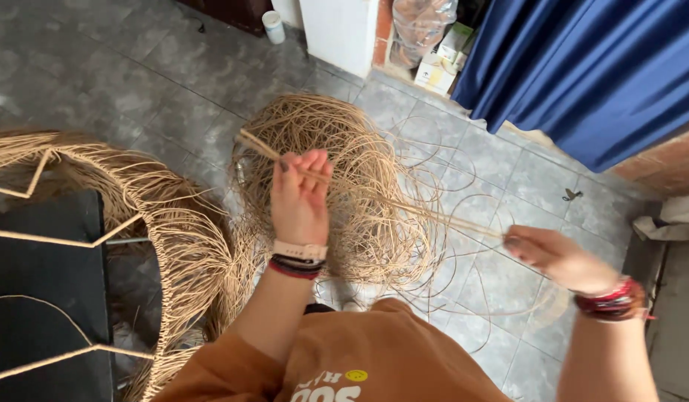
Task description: Weaving and tying straw strands onto a large circular frame to create a decorative furniture piece
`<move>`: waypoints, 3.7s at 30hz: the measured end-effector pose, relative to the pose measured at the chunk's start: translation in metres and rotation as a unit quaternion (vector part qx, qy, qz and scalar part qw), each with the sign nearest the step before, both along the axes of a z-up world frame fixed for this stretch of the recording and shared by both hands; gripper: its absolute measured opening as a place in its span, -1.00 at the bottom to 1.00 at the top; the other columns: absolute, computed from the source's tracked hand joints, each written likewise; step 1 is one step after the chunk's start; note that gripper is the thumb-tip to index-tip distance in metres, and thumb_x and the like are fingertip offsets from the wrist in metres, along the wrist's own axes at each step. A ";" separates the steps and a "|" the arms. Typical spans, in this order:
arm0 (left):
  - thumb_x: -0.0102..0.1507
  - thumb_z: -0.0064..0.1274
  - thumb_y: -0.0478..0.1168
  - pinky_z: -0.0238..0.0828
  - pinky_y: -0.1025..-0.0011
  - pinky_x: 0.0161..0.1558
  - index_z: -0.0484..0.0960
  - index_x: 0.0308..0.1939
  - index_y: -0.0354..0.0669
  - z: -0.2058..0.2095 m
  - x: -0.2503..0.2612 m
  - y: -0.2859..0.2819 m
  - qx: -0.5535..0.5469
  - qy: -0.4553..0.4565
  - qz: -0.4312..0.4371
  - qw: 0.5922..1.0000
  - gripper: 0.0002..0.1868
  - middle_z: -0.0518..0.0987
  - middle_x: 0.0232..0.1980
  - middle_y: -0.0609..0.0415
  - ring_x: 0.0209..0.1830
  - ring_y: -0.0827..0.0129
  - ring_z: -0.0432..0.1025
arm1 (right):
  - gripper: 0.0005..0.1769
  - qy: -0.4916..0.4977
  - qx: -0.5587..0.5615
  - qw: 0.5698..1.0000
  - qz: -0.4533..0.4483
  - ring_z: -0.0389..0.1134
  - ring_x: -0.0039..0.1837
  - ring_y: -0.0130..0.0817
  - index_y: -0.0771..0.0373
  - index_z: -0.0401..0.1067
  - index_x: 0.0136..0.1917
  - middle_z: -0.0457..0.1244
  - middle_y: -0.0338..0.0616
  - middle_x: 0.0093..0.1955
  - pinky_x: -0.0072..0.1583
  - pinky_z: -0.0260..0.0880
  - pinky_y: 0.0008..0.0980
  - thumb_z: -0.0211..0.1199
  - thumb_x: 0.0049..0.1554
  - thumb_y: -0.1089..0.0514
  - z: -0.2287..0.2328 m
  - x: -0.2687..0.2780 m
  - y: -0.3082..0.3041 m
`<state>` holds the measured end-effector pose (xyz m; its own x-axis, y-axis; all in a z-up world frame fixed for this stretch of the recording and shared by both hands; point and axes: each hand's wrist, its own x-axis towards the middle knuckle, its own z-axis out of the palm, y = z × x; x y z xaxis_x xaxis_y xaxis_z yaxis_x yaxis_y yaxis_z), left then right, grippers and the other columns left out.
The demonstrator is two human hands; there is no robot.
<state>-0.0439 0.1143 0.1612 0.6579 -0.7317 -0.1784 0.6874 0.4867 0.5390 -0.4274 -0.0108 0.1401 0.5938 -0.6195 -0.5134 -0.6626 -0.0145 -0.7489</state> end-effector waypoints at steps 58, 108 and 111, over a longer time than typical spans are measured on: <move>0.24 0.08 0.03 0.52 -0.03 -0.05 0.47 0.16 -0.13 -0.020 0.003 0.343 0.670 -0.472 0.093 0.565 -0.50 0.67 -0.09 -0.16 -0.07 -0.14 0.57 | -0.74 -0.112 -0.238 0.535 0.803 0.47 0.05 0.04 -0.04 0.49 0.09 0.48 -0.09 -0.07 0.04 0.48 0.06 0.03 0.25 -0.05 0.052 0.482 0.251; 0.33 -0.04 0.01 0.58 0.02 -0.25 0.65 0.10 0.34 -0.038 0.111 0.512 0.767 -0.166 0.243 0.570 -0.71 0.74 -0.32 0.12 -0.33 0.01 0.62 | -0.83 -0.297 -0.239 0.339 0.860 0.50 -0.12 -0.12 0.05 0.43 0.06 0.40 -0.12 -0.21 -0.07 0.53 -0.22 0.08 0.21 0.19 -0.034 0.769 0.380; 0.24 0.01 0.27 0.54 -0.19 0.01 0.30 0.46 0.00 -0.020 0.114 0.499 0.673 -0.243 0.295 0.633 -0.20 0.57 0.20 -0.28 0.00 -0.24 0.57 | -0.80 -0.384 -0.199 0.354 0.829 0.47 0.01 -0.26 0.05 0.50 0.06 0.40 -0.28 -0.01 0.06 0.51 -0.35 0.12 0.22 0.23 -0.021 0.775 0.382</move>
<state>0.0704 0.6136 0.1414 0.9626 0.2661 -0.0513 0.1939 -0.5441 0.8163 0.3472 0.3707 0.1188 0.1800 0.9755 0.1263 0.9010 -0.1120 -0.4190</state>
